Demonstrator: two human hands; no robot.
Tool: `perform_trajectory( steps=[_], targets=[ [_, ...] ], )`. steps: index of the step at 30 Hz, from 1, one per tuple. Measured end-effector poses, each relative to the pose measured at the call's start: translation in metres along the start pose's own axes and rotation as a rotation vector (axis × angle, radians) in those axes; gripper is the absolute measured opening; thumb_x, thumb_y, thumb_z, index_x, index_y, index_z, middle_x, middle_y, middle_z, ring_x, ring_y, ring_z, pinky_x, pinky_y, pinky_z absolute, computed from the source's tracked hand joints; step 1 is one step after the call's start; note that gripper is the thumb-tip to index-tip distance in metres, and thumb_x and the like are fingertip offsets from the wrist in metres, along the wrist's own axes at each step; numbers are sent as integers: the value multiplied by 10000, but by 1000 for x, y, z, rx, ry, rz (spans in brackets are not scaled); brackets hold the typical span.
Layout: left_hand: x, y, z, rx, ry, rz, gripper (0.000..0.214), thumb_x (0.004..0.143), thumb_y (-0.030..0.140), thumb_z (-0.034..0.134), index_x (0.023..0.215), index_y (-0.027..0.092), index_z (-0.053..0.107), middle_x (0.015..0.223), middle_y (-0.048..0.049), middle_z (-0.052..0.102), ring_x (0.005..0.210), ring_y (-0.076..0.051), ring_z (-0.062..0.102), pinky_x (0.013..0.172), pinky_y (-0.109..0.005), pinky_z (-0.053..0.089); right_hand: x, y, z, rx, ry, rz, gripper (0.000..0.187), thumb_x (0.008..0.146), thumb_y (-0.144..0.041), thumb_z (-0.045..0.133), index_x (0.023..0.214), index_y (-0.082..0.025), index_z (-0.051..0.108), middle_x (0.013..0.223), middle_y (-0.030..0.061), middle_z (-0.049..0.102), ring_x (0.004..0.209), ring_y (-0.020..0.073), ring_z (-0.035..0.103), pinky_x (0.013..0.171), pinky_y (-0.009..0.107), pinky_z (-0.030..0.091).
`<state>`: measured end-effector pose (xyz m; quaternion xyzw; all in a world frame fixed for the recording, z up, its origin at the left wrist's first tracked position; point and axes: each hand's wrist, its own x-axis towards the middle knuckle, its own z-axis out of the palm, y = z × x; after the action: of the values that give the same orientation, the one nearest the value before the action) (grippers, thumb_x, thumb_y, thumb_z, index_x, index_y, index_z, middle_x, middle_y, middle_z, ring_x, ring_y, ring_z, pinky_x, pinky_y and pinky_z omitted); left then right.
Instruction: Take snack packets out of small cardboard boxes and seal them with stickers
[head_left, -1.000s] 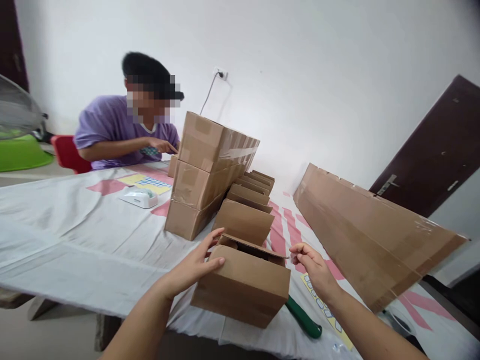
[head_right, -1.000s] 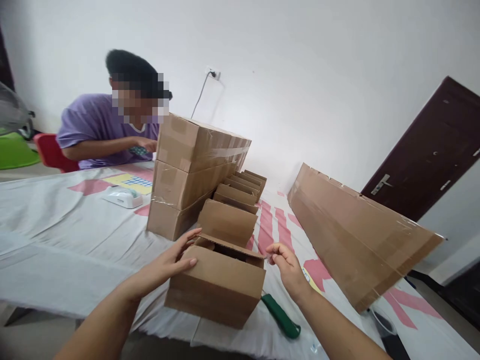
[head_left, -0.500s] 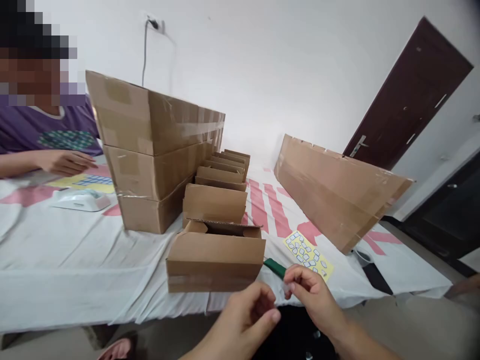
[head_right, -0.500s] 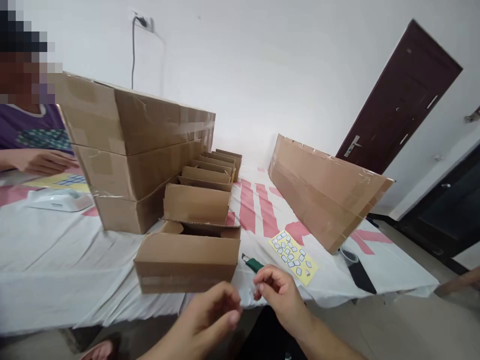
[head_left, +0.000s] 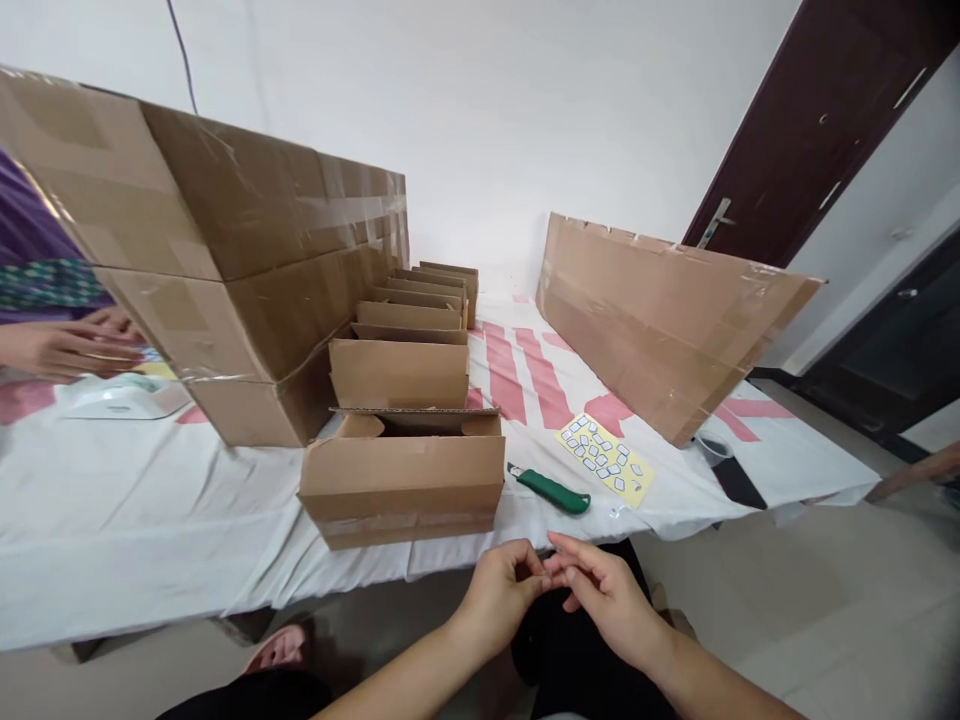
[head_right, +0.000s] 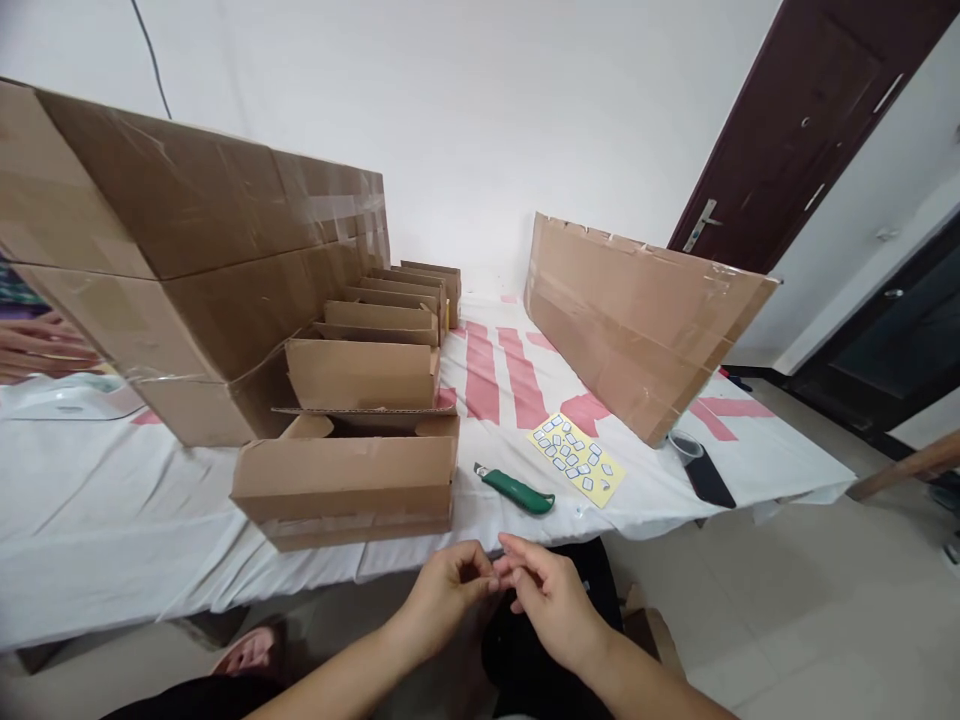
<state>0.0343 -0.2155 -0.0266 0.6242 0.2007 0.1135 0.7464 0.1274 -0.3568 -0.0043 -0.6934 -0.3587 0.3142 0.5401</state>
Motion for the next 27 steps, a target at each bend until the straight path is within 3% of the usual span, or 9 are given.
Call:
perform_trajectory(
  steps=[5,8,10,14,18,20,24,27],
  targets=[
    [4,-2,-1,46,-102,-19,161,580,245,671,569,179,525,477,49,509,490,-124,461,510,-246,327,-3,8,-7,64,1,145,460,851,-414,555,1270,-225,578,1116,113,675,777,184,703,523,245,504],
    [7,5,-9,79,-43,22,138,611,214,646,588,181,513,521,64,481,534,-105,428,535,-232,304,-5,7,-13,-58,31,148,435,853,-345,536,1276,-247,571,1256,121,606,590,104,651,505,252,477],
    [7,6,-11,74,-21,44,133,614,200,653,642,182,525,565,66,495,565,-103,438,557,-228,318,-8,6,-16,-95,3,147,464,850,-284,509,1312,-251,536,1269,118,593,574,91,631,517,260,475],
    [7,1,-4,-11,-61,42,226,555,177,725,693,175,546,634,44,564,613,-119,506,601,-242,384,-14,9,-8,-154,-153,12,670,800,-126,486,1443,-269,360,1260,105,585,781,135,640,671,299,524],
    [8,-4,3,-131,-27,14,227,551,213,750,680,164,570,641,23,601,608,-128,544,602,-251,419,-17,15,8,-324,-192,-150,905,750,-31,483,1508,-344,99,1532,99,267,935,150,602,767,319,543],
    [7,-3,3,-150,-7,12,209,575,244,738,684,163,578,623,25,600,585,-123,540,588,-249,425,-17,18,11,-404,-186,-190,947,757,-22,485,1511,-344,11,1553,94,227,1002,168,590,851,345,530],
    [5,-3,2,-150,11,28,163,617,272,697,620,162,578,548,28,579,537,-114,514,561,-245,419,-16,22,11,-516,-189,-208,973,761,-45,514,1512,-321,-39,1565,89,217,1148,231,535,880,363,520],
    [5,-5,3,-139,12,28,142,606,242,682,594,165,563,508,39,552,498,-107,489,521,-234,393,-17,22,10,-522,-195,-209,992,741,-56,545,1515,-318,-17,1540,102,274,1080,223,567,823,348,538]
  ],
)
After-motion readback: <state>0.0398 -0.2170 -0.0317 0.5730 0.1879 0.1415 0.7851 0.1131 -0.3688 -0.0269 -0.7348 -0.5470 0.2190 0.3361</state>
